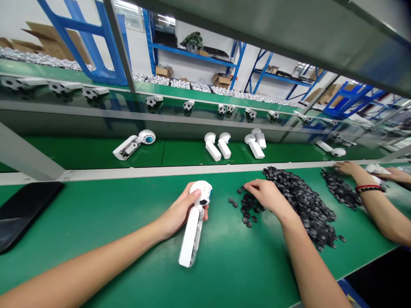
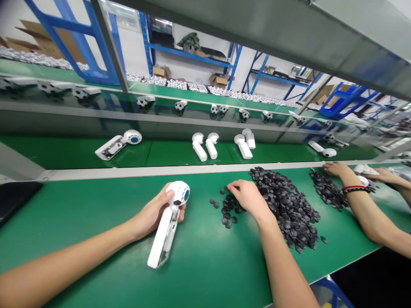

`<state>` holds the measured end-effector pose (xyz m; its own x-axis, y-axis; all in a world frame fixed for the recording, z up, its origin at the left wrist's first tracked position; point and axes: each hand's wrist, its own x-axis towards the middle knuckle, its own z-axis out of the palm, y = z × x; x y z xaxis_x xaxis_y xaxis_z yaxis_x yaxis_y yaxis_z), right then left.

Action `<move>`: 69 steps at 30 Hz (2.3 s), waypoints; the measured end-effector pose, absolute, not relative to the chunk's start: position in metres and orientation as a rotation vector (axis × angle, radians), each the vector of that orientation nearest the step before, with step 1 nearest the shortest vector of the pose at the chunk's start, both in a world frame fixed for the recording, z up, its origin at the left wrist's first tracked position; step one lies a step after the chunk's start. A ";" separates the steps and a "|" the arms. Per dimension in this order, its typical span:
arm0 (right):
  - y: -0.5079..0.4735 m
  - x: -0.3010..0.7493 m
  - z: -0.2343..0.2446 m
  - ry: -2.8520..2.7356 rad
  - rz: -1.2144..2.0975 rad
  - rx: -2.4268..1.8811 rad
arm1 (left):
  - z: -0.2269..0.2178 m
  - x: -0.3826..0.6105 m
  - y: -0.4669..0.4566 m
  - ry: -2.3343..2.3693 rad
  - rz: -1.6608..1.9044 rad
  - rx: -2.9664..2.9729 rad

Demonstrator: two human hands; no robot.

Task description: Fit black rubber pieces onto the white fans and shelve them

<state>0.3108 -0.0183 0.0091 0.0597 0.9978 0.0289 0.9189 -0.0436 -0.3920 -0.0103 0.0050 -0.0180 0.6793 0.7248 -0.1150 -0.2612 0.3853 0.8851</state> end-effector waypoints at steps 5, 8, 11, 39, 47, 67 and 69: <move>-0.016 0.314 0.007 -1.878 0.353 -2.048 | -0.014 -0.011 0.004 0.573 0.670 0.999; -0.019 0.314 0.009 -1.871 0.372 -2.042 | -0.012 -0.010 0.004 0.571 0.662 0.991; -0.021 0.313 0.011 -1.878 0.391 -2.042 | -0.013 -0.010 0.004 0.558 0.661 0.982; -0.054 0.212 0.037 -1.310 0.909 -1.349 | 0.039 -0.023 -0.019 0.630 0.976 1.489; -0.075 0.180 0.034 -1.287 1.084 -1.169 | 0.033 -0.023 -0.023 0.672 0.938 1.884; -0.069 0.175 0.030 -1.341 0.903 -1.081 | 0.019 -0.007 -0.012 0.637 0.995 1.847; -0.071 0.176 0.030 -1.335 1.008 -1.055 | 0.018 -0.007 -0.011 0.610 1.009 1.861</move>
<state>0.1764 -0.0706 0.0304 0.0014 0.9707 0.2403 0.0342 0.2401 -0.9701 -0.0070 -0.0110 0.0181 0.5438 0.7419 0.3922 0.0027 -0.4689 0.8832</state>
